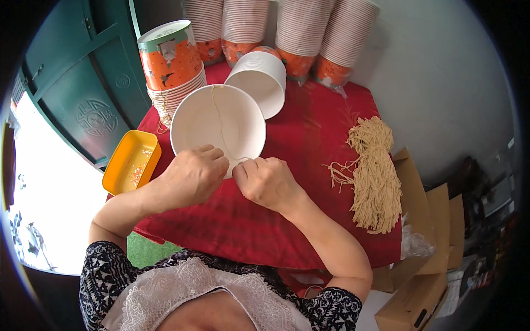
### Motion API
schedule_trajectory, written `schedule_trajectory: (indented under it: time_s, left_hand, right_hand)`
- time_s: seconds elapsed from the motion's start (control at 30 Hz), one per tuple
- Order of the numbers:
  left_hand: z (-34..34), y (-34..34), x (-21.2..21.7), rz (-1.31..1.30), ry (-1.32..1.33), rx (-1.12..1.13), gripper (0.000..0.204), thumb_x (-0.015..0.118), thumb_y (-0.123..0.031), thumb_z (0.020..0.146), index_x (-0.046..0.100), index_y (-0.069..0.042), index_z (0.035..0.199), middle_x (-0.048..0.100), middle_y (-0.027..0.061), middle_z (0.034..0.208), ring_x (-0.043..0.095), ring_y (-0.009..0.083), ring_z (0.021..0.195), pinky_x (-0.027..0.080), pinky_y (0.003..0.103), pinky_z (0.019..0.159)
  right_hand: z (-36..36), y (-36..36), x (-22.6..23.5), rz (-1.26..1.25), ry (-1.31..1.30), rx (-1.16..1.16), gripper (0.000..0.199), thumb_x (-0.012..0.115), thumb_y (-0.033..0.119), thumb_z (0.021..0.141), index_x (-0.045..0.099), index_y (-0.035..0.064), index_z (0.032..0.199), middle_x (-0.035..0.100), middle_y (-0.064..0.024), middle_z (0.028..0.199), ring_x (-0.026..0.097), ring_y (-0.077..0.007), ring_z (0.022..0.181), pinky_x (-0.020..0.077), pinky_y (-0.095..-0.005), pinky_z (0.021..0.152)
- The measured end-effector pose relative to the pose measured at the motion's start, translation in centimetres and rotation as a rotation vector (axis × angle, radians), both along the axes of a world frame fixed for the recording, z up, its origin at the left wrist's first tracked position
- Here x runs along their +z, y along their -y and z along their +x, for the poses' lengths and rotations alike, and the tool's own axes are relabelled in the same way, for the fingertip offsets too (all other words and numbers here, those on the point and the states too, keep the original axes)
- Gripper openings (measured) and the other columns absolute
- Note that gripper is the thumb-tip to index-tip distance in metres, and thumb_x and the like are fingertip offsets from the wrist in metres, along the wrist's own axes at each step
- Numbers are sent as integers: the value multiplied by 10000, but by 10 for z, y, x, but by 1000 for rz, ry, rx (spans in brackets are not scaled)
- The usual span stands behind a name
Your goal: Threading and tying string handles onto paper buckets.
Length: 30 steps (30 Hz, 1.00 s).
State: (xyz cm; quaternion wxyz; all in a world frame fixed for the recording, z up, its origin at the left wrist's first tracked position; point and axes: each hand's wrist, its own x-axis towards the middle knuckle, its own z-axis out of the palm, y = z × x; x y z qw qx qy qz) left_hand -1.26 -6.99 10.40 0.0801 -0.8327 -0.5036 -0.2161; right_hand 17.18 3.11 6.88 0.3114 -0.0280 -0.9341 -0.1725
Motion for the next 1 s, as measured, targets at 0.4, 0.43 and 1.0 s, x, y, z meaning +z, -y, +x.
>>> schedule_trajectory:
  time_s: [0.4, 0.43, 1.0]
  left_hand:
    - [14, -23, -73, 42, -54, 108, 89, 620, -60, 704, 582, -35, 780, 591, 109, 786, 605, 286, 777, 517, 390, 725]
    - [13, -25, -78, 33, -53, 106, 89, 620, -60, 704, 582, -35, 780, 591, 109, 786, 605, 286, 777, 517, 390, 725]
    - [5, -42, -105, -349, 731, 143, 60, 601, 21, 733, 544, 30, 716, 629, 163, 809, 635, 307, 769, 518, 392, 702]
  right_hand:
    - [-4, -10, -57, -73, -16, -180, 119, 626, 28, 720, 527, 82, 680, 543, -55, 607, 590, -172, 486, 479, -295, 404]
    - [-4, -10, -57, -150, 43, -207, 98, 626, 19, 723, 547, 69, 694, 584, -77, 619, 624, -193, 504, 500, -309, 418]
    - [-3, -9, -67, -406, 87, -259, 63, 586, -12, 785, 559, 21, 832, 645, -140, 713, 674, -271, 559, 544, -374, 483]
